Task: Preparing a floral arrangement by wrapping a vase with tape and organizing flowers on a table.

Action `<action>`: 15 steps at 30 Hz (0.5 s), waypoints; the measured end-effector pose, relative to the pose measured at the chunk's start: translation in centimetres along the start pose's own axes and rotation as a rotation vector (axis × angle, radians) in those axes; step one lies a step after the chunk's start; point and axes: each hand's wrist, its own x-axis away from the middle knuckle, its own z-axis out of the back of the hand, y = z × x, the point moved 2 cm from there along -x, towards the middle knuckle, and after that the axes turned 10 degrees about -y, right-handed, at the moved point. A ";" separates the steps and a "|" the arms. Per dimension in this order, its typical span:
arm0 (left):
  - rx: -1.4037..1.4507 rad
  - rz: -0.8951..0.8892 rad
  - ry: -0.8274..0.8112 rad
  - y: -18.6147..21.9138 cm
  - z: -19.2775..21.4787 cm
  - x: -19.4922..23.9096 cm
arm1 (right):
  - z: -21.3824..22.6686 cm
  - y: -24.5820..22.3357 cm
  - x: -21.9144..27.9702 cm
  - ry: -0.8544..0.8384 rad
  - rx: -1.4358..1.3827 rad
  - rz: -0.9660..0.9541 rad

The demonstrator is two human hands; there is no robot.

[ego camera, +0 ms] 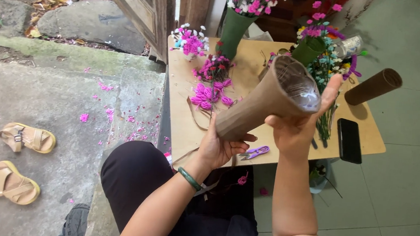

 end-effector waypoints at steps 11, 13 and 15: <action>-0.276 0.231 0.077 -1.4 -2.0 0.4 | -1.7 -1.0 -2.7 0.349 0.002 -0.316; -0.388 0.294 0.105 -0.9 -2.7 0.7 | -0.2 0.1 -3.0 0.464 0.067 -0.451; -0.550 0.209 0.352 -0.6 -0.3 0.9 | 2.8 2.3 -2.6 0.592 0.075 -0.715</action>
